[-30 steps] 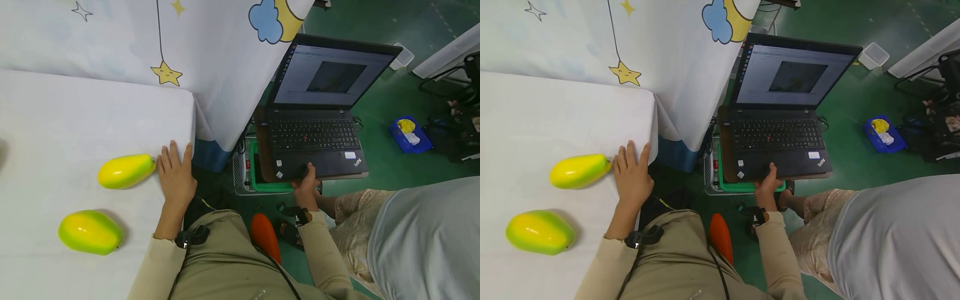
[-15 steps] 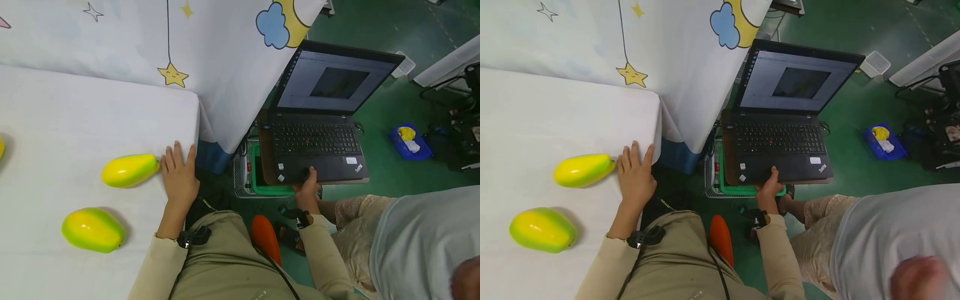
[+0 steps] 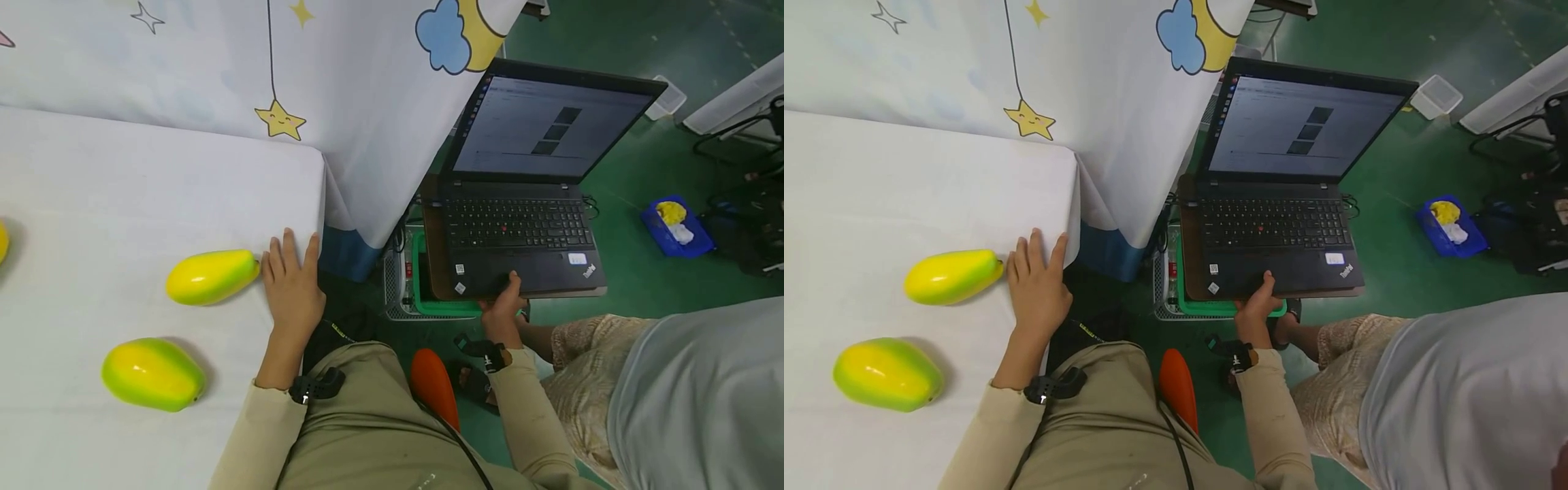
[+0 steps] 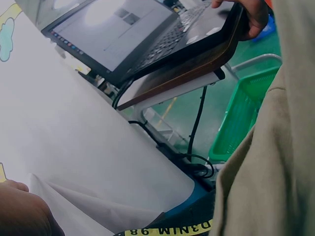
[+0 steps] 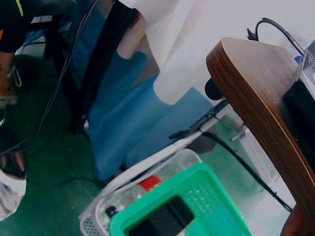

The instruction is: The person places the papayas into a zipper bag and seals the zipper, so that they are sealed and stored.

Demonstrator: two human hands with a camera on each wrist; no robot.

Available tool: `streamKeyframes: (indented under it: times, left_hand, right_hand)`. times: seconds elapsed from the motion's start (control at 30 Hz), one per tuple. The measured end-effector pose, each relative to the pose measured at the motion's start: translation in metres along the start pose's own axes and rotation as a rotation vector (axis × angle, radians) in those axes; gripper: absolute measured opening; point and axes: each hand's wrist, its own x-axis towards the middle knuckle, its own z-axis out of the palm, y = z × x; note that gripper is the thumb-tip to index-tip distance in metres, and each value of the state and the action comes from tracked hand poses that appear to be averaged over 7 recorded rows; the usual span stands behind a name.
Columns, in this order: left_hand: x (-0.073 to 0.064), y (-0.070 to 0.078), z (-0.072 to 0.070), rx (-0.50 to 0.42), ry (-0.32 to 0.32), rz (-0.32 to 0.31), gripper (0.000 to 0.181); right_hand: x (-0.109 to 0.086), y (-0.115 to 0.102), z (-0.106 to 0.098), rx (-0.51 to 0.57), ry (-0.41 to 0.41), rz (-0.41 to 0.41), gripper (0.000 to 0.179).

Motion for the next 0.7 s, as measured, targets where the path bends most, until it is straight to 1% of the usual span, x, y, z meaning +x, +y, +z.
streamKeyframes:
  times: [0.1,0.2,0.3,0.37,0.5,0.6,0.7]
  left_hand:
    - [0.0001,0.0006,-0.0012,0.001,-0.009,-0.004,0.078]
    - [0.0001,0.0009,-0.0023,0.005,-0.017,-0.007,0.079]
    - [-0.0002,0.0007,-0.0028,0.006,-0.029,-0.01,0.08]
    - [-0.0002,0.0006,-0.0021,0.001,-0.035,-0.01,0.08]
    - [-0.0004,-0.0003,-0.0008,0.001,-0.046,-0.012,0.081]
    - [-0.0002,-0.0009,-0.0005,0.003,-0.049,-0.013,0.081]
    - [0.0003,-0.0011,-0.0005,0.004,-0.045,-0.014,0.082]
  right_hand:
    - [0.0013,0.0,0.0,-0.01,0.013,-0.003,0.09]
    - [0.0036,0.0012,0.0003,-0.04,0.055,-0.001,0.086]
    - [0.0051,0.0021,0.0004,-0.038,0.071,0.007,0.081]
    - [0.0057,0.0026,0.0,-0.026,0.074,0.011,0.081]
    - [0.0057,0.0038,-0.0004,-0.004,0.052,0.001,0.078]
    - [0.0049,0.0043,-0.0002,-0.003,0.025,-0.007,0.083]
    - [0.0045,0.0038,-0.0003,-0.033,0.011,0.0,0.098]
